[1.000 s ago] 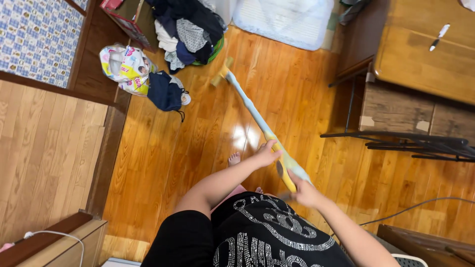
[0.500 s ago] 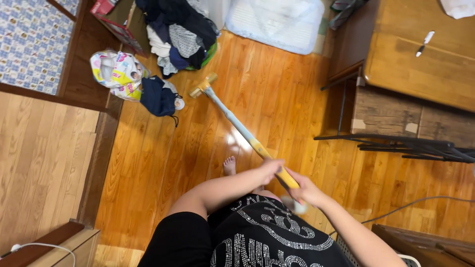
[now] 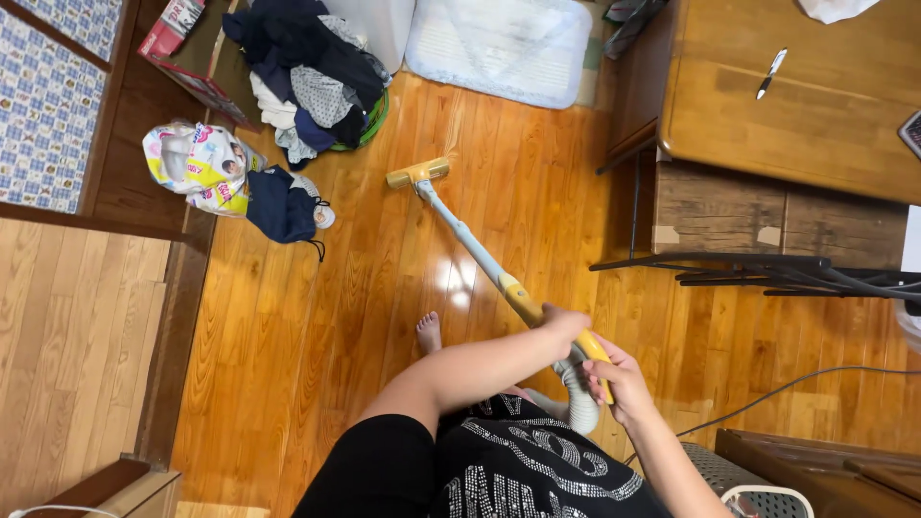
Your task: Vacuuming the wooden and carpeted floors in a residential kitchen and dining area.
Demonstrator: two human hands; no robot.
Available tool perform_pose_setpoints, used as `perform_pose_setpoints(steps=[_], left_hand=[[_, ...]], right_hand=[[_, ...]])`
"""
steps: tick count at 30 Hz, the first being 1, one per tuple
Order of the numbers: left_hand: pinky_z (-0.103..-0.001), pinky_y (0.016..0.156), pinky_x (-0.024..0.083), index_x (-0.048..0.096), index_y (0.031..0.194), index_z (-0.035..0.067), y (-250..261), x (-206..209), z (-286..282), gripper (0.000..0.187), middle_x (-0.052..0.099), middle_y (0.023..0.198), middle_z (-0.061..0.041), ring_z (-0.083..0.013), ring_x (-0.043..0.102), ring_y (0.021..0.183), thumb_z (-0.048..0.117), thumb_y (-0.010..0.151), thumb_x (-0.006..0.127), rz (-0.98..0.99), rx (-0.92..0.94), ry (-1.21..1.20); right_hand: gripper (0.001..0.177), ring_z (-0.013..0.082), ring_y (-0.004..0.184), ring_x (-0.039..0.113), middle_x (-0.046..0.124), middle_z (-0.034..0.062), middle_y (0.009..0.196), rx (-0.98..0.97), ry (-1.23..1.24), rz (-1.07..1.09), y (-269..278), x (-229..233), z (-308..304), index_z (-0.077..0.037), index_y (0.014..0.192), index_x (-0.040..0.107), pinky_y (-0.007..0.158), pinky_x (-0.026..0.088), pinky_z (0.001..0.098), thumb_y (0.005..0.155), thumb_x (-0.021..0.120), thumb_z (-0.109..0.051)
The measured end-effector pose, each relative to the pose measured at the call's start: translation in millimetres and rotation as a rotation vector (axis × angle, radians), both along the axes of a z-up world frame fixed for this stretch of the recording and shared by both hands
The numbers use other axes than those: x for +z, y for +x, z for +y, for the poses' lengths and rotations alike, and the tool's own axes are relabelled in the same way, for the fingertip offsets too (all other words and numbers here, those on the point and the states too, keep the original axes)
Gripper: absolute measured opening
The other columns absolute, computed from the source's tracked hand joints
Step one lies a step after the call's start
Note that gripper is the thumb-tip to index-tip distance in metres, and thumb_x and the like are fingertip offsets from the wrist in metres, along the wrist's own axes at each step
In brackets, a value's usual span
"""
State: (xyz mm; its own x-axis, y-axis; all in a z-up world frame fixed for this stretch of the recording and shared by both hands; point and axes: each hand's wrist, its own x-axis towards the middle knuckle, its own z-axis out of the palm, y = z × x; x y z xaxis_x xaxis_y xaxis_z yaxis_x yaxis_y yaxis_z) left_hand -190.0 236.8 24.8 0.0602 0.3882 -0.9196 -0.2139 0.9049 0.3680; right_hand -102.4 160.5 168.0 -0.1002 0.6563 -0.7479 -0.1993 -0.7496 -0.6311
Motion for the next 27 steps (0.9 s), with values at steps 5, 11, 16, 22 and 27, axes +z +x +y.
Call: perform_pose_setpoints(steps=[5, 11, 16, 22, 27], left_hand=[[-0.042, 0.106, 0.045, 0.039, 0.138, -0.004, -25.0, -81.6, 53.3, 0.078, 0.04, 0.142, -0.034, -0.0376, 0.049, 0.128, 0.017, 0.078, 0.086, 0.305, -0.289, 0.148], [-0.039, 0.112, 0.042, 0.052, 0.141, 0.003, -148.7, -126.6, 108.0, 0.073, 0.054, 0.143, -0.02, -0.0336, 0.051, 0.134, 0.015, 0.075, 0.079, 0.615, -0.14, 0.762], [-0.056, 0.081, 0.049, 0.027, 0.149, 0.011, -179.5, 19.2, 95.5, 0.084, 0.055, 0.121, -0.027, -0.0465, 0.057, 0.1, 0.013, 0.081, 0.076, 0.235, -0.17, 0.34], [-0.049, 0.048, 0.054, 0.054, 0.113, 0.001, -29.7, -135.5, 12.7, 0.031, 0.064, 0.091, -0.019, -0.0342, 0.066, 0.066, 0.024, 0.095, 0.062, -0.536, -0.204, -0.03], [-0.043, 0.045, 0.055, 0.055, 0.111, 0.002, 42.3, -53.7, -62.8, 0.039, 0.063, 0.087, -0.019, -0.0333, 0.063, 0.061, 0.035, 0.09, 0.057, -0.762, -0.563, -0.136]], right_hand=[[0.046, 0.0111, 0.04, 0.046, 0.055, 0.0022, 0.063, -0.228, 0.093, 0.283, -51.9, -51.9, 35.6, -0.005, 0.129, 0.061, 0.035, 0.034, 0.0261, 0.083, 0.065, -0.006], [0.026, 0.012, 0.038, 0.048, 0.059, 0.0027, 0.062, -0.214, 0.182, 0.101, -154.0, -191.6, 108.6, -0.004, 0.112, 0.062, 0.034, 0.037, 0.0288, 0.085, 0.061, -0.004], [0.013, 0.0121, 0.038, 0.048, 0.057, 0.003, 0.059, -0.099, 0.196, 0.053, -158.0, -184.7, 104.1, -0.006, 0.098, 0.061, 0.035, 0.036, 0.0284, 0.086, 0.063, -0.004], [0.011, 0.0089, 0.039, 0.044, 0.055, 0.0013, 0.059, -0.171, 0.103, -0.077, -66.3, -77.3, 37.5, 0.0, 0.097, 0.063, 0.034, 0.031, 0.0264, 0.086, 0.063, -0.001], [0.013, 0.0096, 0.037, 0.045, 0.058, 0.0033, 0.06, -0.298, 0.103, -0.15, -3.9, -36.1, -57.7, 0.0, 0.098, 0.065, 0.034, 0.031, 0.0256, 0.086, 0.063, -0.003]])
